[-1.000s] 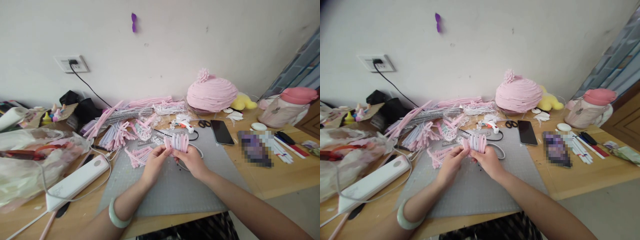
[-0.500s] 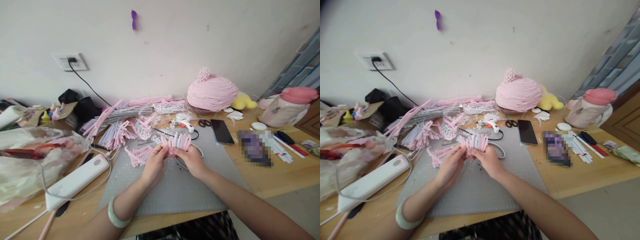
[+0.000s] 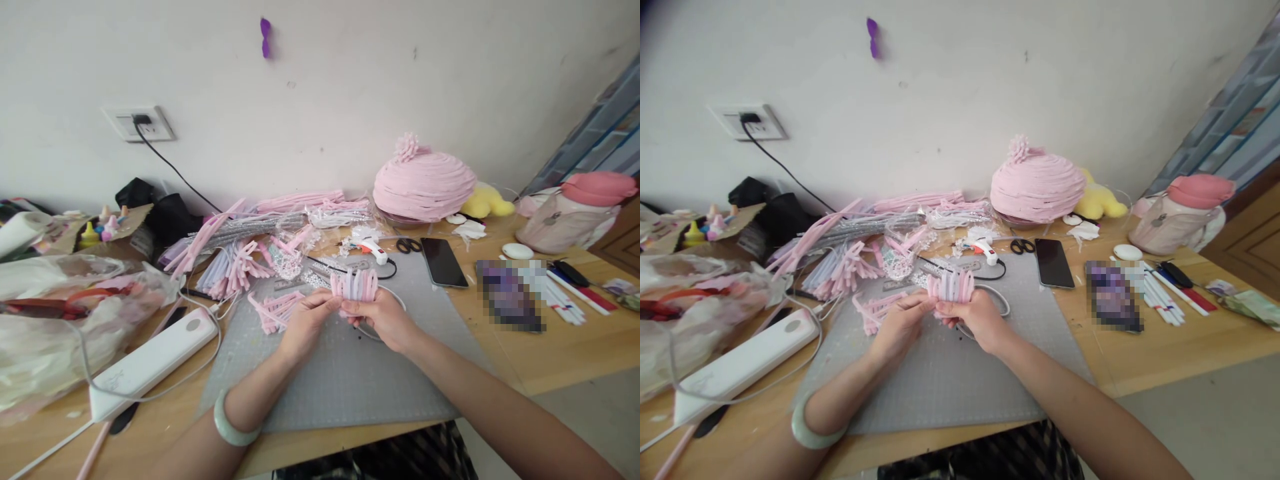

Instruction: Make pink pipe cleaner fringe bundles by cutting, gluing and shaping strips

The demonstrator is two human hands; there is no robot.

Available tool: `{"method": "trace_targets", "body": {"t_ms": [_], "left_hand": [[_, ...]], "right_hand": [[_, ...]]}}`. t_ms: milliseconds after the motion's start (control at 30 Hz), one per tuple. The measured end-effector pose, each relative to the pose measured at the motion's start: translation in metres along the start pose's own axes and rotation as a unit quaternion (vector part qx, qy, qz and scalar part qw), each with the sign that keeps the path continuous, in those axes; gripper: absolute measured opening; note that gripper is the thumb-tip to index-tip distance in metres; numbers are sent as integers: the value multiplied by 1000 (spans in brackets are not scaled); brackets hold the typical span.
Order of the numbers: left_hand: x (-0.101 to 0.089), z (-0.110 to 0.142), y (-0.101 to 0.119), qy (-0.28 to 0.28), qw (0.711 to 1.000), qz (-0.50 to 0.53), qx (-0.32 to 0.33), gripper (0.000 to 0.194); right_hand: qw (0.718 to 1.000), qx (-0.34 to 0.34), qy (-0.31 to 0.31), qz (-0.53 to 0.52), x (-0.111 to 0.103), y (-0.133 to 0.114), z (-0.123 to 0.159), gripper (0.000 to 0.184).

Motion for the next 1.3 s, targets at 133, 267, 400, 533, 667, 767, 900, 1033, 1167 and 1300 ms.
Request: {"method": "trace_targets", "body": {"t_ms": [133,267,400,533,667,767,900,1033,1167,1300], "left_hand": [[-1,-1,0,-9,999,-30,-6,18],[9,1,-3,-46,999,-26,-7,27],[19,4,-6,-90,996,1,-25,33],[21,5,-10,-109,993,4,-55,35],[22,5,-10,-115,991,28,-68,30],[18,4,-9,-82,993,48,-63,29],[6,1,-8,-11,994,95,-57,19],[6,1,-9,-5,993,106,-52,21],[1,3,-9,20,998,44,-51,24],[2,4,-8,18,997,47,-54,25]], "right_hand": [[1000,11,-18,21,0,2,-2,21],[999,5,-3,31,-3,0,-4,23],[999,4,-10,46,0,-1,-3,25],[997,5,-24,76,4,3,-1,26],[993,6,-35,115,6,8,-2,23],[986,-18,-39,159,4,4,-3,21],[984,-84,1,158,-4,-14,-2,20],[984,-120,34,129,-9,-25,-1,21],[982,-123,42,137,-10,-25,0,21],[979,-136,35,147,-8,-24,2,22]]}}
Point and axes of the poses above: each hand's wrist, its own z-axis away from the middle knuckle, its own x-axis out of the palm, y = z × x, the point moved 9 cm from there along -z, towards the middle knuckle, and after that the axes turned 4 degrees about -x, right-handed, at the moved point
